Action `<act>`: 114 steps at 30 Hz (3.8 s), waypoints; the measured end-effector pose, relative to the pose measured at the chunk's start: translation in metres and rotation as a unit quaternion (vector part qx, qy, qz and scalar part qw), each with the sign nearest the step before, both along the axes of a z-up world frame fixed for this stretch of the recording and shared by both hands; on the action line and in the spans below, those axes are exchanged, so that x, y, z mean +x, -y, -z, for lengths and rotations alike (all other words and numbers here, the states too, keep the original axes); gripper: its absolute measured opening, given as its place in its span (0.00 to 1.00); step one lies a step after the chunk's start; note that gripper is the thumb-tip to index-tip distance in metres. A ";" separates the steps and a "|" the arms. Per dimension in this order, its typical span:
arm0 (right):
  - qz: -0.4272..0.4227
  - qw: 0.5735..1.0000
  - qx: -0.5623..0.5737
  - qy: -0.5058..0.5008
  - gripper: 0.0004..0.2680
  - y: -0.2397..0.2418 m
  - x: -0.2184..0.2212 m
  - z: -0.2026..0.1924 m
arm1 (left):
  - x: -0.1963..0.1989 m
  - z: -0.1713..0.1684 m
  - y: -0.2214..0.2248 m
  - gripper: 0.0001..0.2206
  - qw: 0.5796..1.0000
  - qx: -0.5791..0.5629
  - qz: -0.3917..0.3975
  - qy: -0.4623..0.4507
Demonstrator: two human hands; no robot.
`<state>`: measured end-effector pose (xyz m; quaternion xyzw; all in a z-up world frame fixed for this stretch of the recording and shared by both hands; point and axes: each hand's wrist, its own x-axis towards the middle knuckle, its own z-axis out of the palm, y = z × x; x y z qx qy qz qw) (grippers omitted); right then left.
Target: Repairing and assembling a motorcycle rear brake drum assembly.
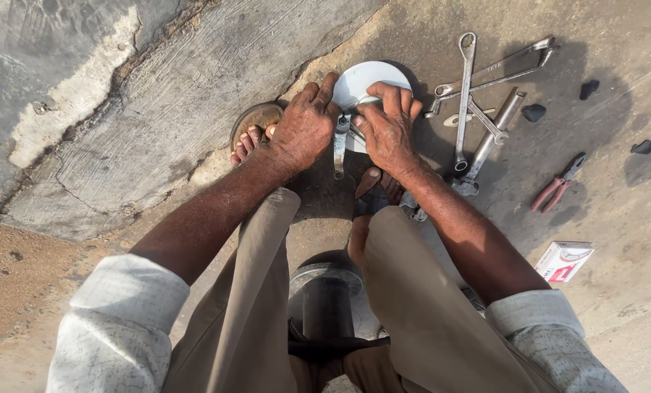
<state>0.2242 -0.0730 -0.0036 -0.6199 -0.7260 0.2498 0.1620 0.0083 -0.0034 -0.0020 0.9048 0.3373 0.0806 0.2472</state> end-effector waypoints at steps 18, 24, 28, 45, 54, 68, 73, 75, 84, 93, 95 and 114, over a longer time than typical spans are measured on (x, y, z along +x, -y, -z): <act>0.003 1.000 0.001 -0.013 0.04 -0.008 -0.008 -0.001 | 0.000 -0.005 -0.006 0.13 0.999 -0.033 0.009 -0.017; 0.012 1.000 -0.003 -0.017 0.05 -0.003 -0.002 0.004 | 0.003 0.007 -0.004 0.11 0.998 -0.027 -0.051 0.009; -0.001 0.999 -0.015 -0.050 0.07 -0.006 -0.002 -0.014 | -0.001 -0.009 -0.002 0.11 1.000 -0.017 -0.013 -0.003; -0.019 0.999 -0.011 -0.050 0.07 -0.005 0.002 -0.006 | -0.001 -0.007 -0.009 0.11 0.998 -0.055 0.018 -0.027; -0.009 0.999 -0.020 -0.028 0.05 -0.011 -0.002 -0.002 | 0.000 -0.004 -0.009 0.10 0.998 -0.029 -0.049 0.000; 0.016 0.999 -0.005 -0.029 0.04 -0.007 -0.015 0.003 | -0.007 -0.008 -0.003 0.13 0.998 0.052 0.042 0.013; 0.035 0.999 -0.012 -0.002 0.05 -0.005 -0.015 -0.002 | -0.003 -0.017 -0.002 0.12 0.996 0.054 0.033 0.061; 0.030 0.999 -0.009 -0.005 0.04 -0.003 -0.013 -0.001 | -0.004 -0.022 -0.007 0.11 0.996 0.054 0.035 0.061; 0.018 0.998 0.002 -0.056 0.07 -0.008 -0.007 -0.003 | 0.005 -0.018 -0.005 0.11 0.996 0.020 0.042 -0.074; 0.040 0.999 0.006 -0.025 0.05 0.002 -0.014 0.013 | 0.006 -0.013 -0.006 0.12 0.996 0.061 0.059 -0.023; 0.040 0.999 0.008 -0.018 0.05 -0.001 -0.017 0.011 | 0.006 -0.013 -0.007 0.11 0.997 0.052 0.057 -0.014; 0.016 0.999 0.032 -0.009 0.04 -0.001 -0.017 -0.005 | 0.005 -0.014 -0.011 0.12 0.993 -0.005 0.090 -0.075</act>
